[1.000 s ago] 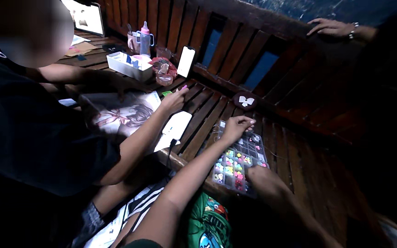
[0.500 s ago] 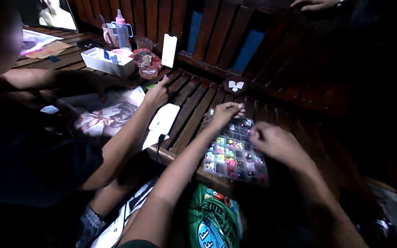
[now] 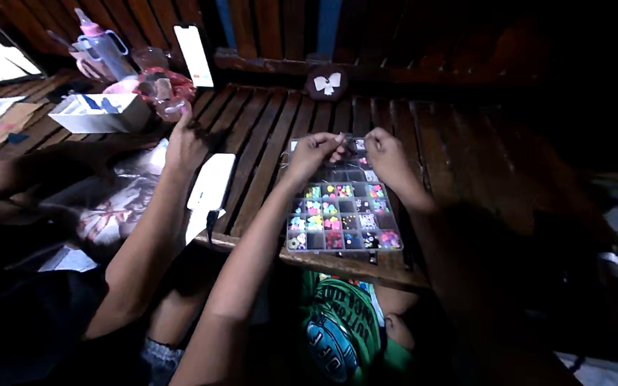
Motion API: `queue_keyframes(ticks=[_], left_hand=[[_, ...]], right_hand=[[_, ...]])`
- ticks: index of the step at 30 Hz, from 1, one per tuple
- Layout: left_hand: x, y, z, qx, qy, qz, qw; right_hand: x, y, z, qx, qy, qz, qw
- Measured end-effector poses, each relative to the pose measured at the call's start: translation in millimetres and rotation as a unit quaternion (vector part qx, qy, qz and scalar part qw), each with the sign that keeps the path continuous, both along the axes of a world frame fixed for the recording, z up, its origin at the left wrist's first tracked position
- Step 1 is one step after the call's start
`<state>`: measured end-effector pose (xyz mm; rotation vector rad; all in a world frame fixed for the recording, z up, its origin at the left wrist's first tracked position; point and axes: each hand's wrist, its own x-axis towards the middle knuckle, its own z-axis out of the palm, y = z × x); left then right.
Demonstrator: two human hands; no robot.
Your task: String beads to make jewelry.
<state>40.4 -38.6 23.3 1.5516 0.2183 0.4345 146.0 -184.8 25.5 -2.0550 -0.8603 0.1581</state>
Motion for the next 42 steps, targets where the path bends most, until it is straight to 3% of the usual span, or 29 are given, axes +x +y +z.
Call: queue_keyframes(ticks=[5,8,13,25,36,42], left_hand=[[-3.0,4.3,-5.9,0.055,-0.019,0.004,0.998],[-1.2,5.2,-10.4,0.062,-0.023,-0.013,0.998],[-1.6,2.8,-10.9,0.063,-0.028,-0.035,0.997],[-0.3,-1.0,-11.4,0.046,-0.053,-0.018,0.997],[-0.1,-3.7,-10.0,0.046,-0.05,-0.028,0.997],[0.0,-2.4,-10.8,0.043,-0.046,-0.039,0.997]], right_hand=[[-1.7,-0.1,-7.0,0.164,0.193,0.087,0.963],[3.0,7.0,-14.9,0.228,0.231,0.106,0.94],[1.8,9.1,-17.4,0.254,0.268,0.104,0.924],[2.9,7.0,-17.6,0.271,0.266,0.146,0.913],[-1.5,8.6,-14.3,0.26,0.166,0.125,0.943],[-9.4,11.5,-14.1,0.247,0.173,0.15,0.941]])
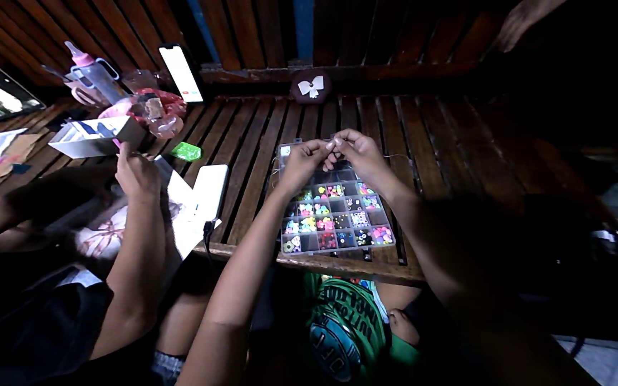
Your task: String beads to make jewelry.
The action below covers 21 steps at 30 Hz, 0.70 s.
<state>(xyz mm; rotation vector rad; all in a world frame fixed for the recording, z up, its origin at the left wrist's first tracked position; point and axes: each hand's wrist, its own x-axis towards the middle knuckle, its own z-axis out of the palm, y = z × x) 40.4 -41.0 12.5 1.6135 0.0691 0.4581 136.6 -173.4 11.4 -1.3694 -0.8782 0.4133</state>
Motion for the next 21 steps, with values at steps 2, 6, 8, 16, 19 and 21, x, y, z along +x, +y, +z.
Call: queue_keyframes(ticks=[2,6,8,16,19,21], left_hand=[[-0.5,0.5,0.7,0.003,0.003,-0.002,1.0],[0.1,0.3,0.6,-0.007,-0.015,0.004,1.0],[-0.5,0.1,1.6,-0.024,-0.027,-0.002,0.999],[-1.2,0.4,1.4,-0.042,-0.056,-0.032,0.997],[-1.3,-0.3,2.3,-0.043,-0.063,-0.035,0.996],[-1.3,-0.8,2.9,-0.046,-0.064,-0.035,0.996]], right_hand=[[2.1,-0.8,0.5,-0.005,-0.014,-0.018,1.0],[6.5,-1.8,-0.6,0.014,-0.009,-0.026,1.0],[6.9,-2.1,0.5,0.034,0.026,-0.013,0.999],[6.3,-4.7,1.3,0.059,0.129,0.021,0.99],[2.5,-7.8,3.0,0.046,0.126,0.021,0.991],[5.4,-6.5,2.3,0.053,0.135,0.031,0.989]])
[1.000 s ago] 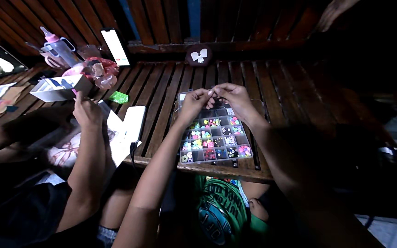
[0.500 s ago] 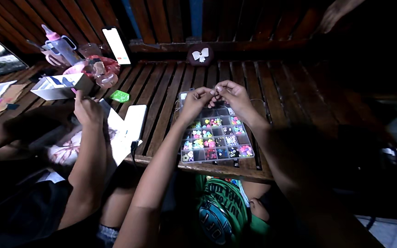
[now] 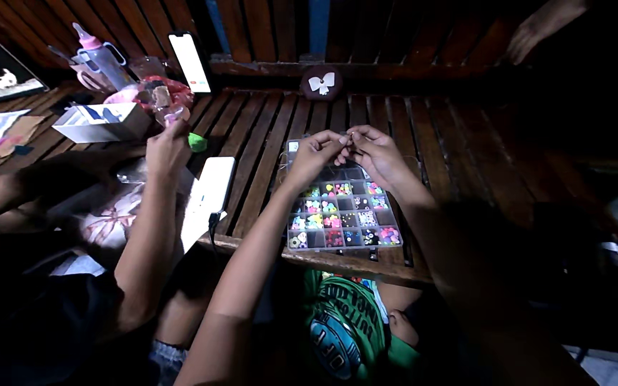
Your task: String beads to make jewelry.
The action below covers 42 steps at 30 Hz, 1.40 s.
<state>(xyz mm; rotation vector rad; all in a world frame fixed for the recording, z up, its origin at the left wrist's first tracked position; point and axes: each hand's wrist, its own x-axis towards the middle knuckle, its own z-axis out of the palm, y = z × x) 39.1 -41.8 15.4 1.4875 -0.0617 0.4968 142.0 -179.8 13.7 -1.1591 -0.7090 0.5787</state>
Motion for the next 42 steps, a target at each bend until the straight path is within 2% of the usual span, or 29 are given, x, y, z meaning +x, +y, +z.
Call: queue_keyframes(ticks=[42], left_hand=[[-1.2,-2.7,3.9,0.008,-0.001,-0.002,1.0]], right_hand=[[2.8,-0.2,-0.3,-0.003,0.007,-0.007,1.0]])
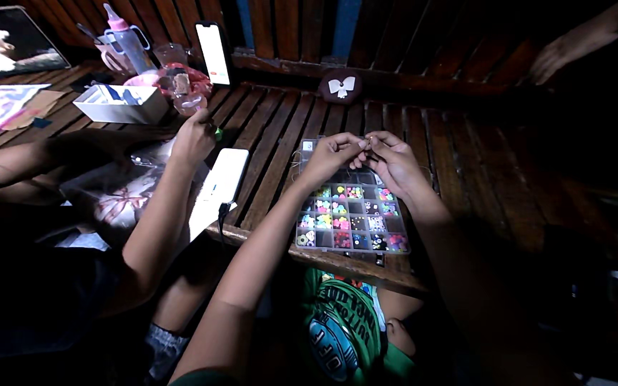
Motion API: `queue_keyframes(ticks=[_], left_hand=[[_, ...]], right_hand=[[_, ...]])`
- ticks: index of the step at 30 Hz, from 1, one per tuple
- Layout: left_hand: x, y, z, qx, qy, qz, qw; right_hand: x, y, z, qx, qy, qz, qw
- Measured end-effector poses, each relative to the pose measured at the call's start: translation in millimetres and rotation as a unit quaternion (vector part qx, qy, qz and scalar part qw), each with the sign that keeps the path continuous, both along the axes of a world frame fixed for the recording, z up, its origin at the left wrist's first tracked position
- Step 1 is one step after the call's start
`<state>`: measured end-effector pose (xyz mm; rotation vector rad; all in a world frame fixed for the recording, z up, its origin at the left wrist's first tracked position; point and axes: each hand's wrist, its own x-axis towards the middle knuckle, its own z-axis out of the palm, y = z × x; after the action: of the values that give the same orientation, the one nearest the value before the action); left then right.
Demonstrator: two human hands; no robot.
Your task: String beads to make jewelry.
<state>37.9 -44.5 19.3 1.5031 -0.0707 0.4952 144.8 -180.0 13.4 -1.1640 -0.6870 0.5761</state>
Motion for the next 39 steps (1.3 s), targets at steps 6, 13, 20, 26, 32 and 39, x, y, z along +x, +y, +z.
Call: queue_keyframes(ticks=[6,13,20,26,32,39], left_hand=[[0.8,0.1,-0.9,0.001,-0.004,-0.001,1.0],[1.1,0.1,-0.6,-0.004,0.002,-0.001,1.0],[2.0,1.1,-0.9,0.0,0.016,-0.005,1.0],[2.1,0.8,-0.7,-0.046,0.017,-0.032,0.998],[1.3,3.3,0.3,-0.091,0.033,-0.041,0.994],[2.0,3.0,-0.5,-0.077,0.035,-0.042,0.995]], right_hand=[[1.2,0.0,-0.4,-0.004,-0.006,0.003,1.0],[0.2,-0.8,1.0,-0.005,-0.017,0.001,1.0],[2.0,-1.8,2.6,-0.014,-0.025,0.0,1.0],[-1.9,-1.9,7.0,-0.018,-0.046,-0.008,0.999],[-3.0,-2.0,7.4,-0.012,-0.053,-0.004,0.999],[-4.4,-3.8,9.3,-0.006,-0.077,-0.011,0.997]])
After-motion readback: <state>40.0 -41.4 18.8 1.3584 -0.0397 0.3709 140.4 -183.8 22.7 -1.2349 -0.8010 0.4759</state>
